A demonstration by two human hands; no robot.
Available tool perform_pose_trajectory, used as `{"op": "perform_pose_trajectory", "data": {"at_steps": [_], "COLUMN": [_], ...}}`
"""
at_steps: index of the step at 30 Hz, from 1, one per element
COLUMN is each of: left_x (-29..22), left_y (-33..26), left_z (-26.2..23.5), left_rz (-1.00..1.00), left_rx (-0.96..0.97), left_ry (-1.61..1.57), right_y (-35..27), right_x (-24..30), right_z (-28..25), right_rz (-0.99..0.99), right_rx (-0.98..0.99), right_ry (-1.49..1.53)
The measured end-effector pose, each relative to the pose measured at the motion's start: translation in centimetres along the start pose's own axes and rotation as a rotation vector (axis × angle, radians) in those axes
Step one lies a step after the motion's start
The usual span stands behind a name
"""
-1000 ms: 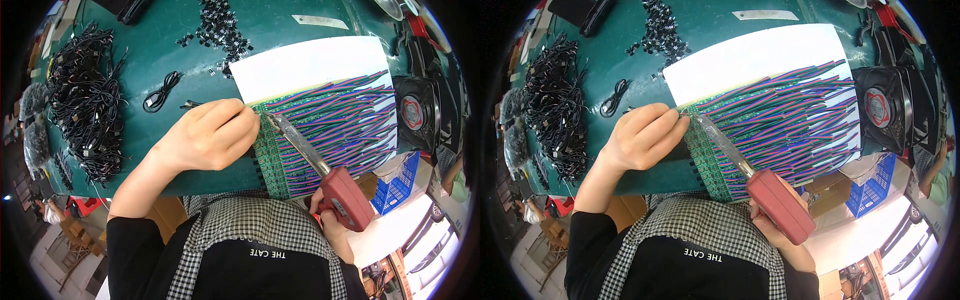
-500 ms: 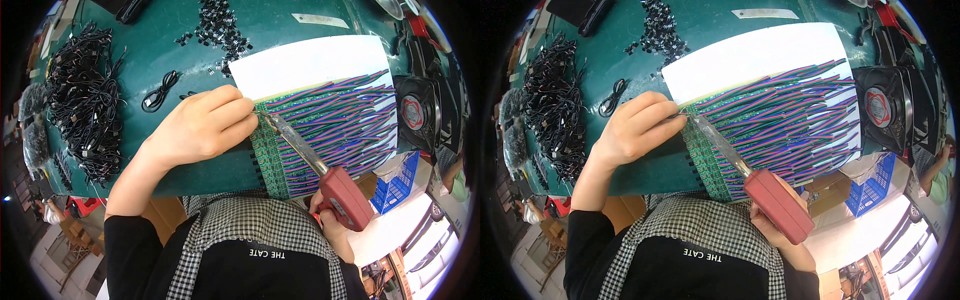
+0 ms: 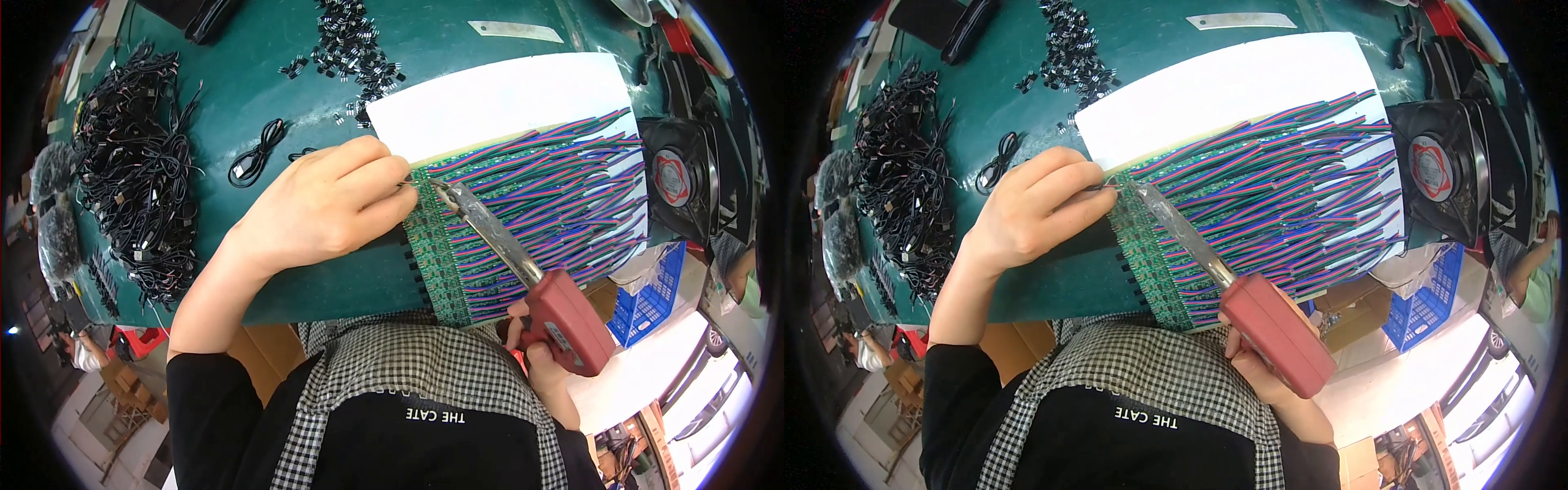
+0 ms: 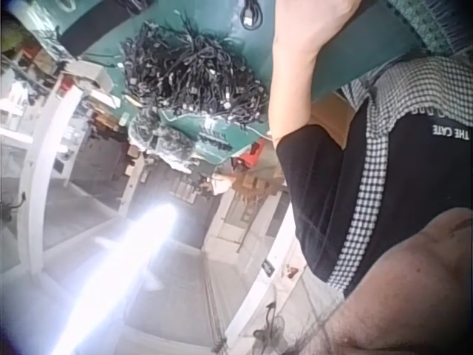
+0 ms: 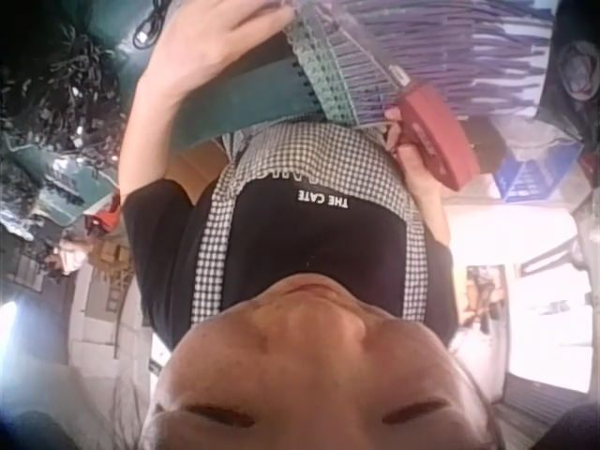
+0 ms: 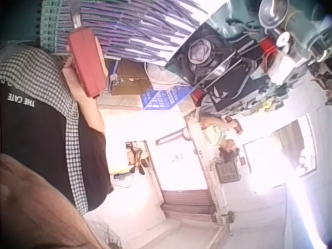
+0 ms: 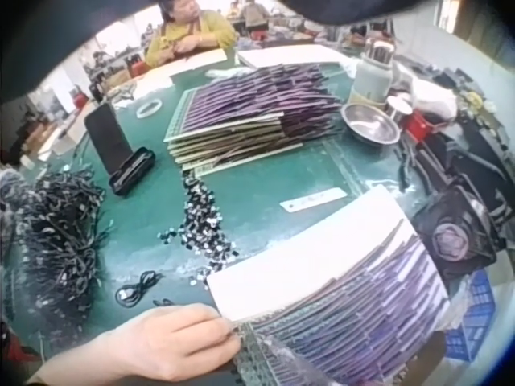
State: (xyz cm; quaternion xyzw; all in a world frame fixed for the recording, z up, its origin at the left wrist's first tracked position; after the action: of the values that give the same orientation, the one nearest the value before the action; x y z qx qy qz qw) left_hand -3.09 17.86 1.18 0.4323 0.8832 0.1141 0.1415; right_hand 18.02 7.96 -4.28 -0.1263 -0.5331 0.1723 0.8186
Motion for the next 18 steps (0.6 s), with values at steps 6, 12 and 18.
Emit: {"op": "perform_pose_trajectory", "data": {"at_steps": [6, 12, 18], "left_x": [-0.8, -0.8, 0.1], "left_y": [0.5, -0.2, -0.3], "left_z": [-0.3, -0.1, 0.2], "left_rz": [0.049, 0.077, 0.003], "left_rx": [-0.032, -0.128, -0.075], "left_ry": [0.102, 0.161, -0.007], "right_y": [-0.3, -0.8, -1.3], "right_x": [-0.2, -0.5, -2.0], "right_z": [-0.5, -1.1, -2.8], "right_rz": [-0.044, -0.079, 0.048], "right_rx": [0.052, 0.100, -0.095], "right_ry": [-0.262, -0.537, -0.456]}}
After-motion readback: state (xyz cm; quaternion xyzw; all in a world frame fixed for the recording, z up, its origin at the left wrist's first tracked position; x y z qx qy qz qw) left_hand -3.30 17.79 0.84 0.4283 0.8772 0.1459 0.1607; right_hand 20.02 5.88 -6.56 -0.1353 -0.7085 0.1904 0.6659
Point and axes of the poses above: each hand's wrist, its own y-axis towards the middle knuckle, its own z-axis out of the palm, x = y × z, the point moved 8 cm from there along y, towards the middle knuckle, and after that the axes turned 10 degrees about y, right-handed, at the moved point
